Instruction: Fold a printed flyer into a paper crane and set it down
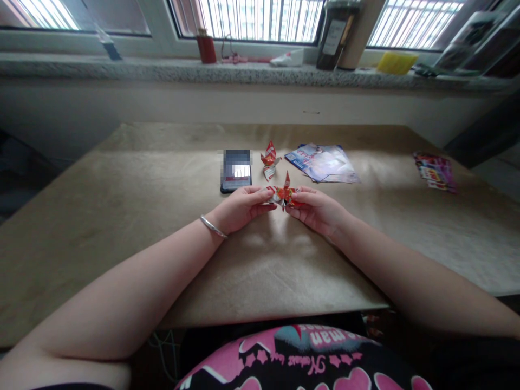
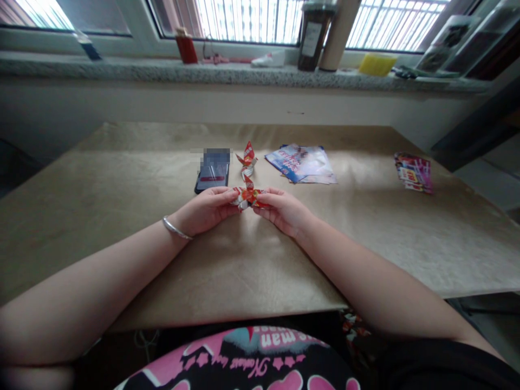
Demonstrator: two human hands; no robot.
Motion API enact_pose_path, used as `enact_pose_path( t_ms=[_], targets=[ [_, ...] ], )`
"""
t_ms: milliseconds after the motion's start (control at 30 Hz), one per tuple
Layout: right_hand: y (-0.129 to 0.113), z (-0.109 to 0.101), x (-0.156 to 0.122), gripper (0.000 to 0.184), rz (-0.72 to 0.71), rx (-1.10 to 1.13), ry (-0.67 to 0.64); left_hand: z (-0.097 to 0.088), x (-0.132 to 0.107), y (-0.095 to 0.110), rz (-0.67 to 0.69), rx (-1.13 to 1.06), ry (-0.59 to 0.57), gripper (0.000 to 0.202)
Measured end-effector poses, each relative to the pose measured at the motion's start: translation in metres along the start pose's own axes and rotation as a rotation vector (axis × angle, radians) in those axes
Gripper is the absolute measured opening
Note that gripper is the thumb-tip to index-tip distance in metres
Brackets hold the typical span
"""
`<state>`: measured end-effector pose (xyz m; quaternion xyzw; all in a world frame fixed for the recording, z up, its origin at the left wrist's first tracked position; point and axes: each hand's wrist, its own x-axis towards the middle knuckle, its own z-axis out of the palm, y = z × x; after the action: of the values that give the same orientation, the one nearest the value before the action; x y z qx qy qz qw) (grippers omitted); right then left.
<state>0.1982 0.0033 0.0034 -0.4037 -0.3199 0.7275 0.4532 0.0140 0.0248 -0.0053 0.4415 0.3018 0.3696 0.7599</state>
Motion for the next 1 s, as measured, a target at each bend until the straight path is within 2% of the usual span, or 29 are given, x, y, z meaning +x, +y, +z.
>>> enact_pose_path(
  t_ms=[167,433,700,867,1000],
  targets=[
    [0.002,0.001,0.0,0.015,-0.014,0.046,-0.014,0.0,0.0,0.0,-0.019,-0.033,-0.029,0.019],
    [0.006,-0.005,0.007,0.012,-0.016,0.127,-0.181,0.001,0.0,0.001,-0.058,-0.101,-0.054,0.012],
    [-0.002,-0.005,0.004,0.01,0.004,-0.04,-0.068,0.004,0.001,-0.001,0.018,-0.068,0.034,0.02],
    [-0.003,-0.006,0.004,0.009,0.059,-0.079,-0.103,0.006,0.001,0.001,-0.015,-0.087,0.072,0.021],
    [-0.006,-0.006,0.004,0.01,0.117,-0.007,-0.132,0.004,0.001,0.0,-0.032,-0.088,0.058,0.023]
  ],
)
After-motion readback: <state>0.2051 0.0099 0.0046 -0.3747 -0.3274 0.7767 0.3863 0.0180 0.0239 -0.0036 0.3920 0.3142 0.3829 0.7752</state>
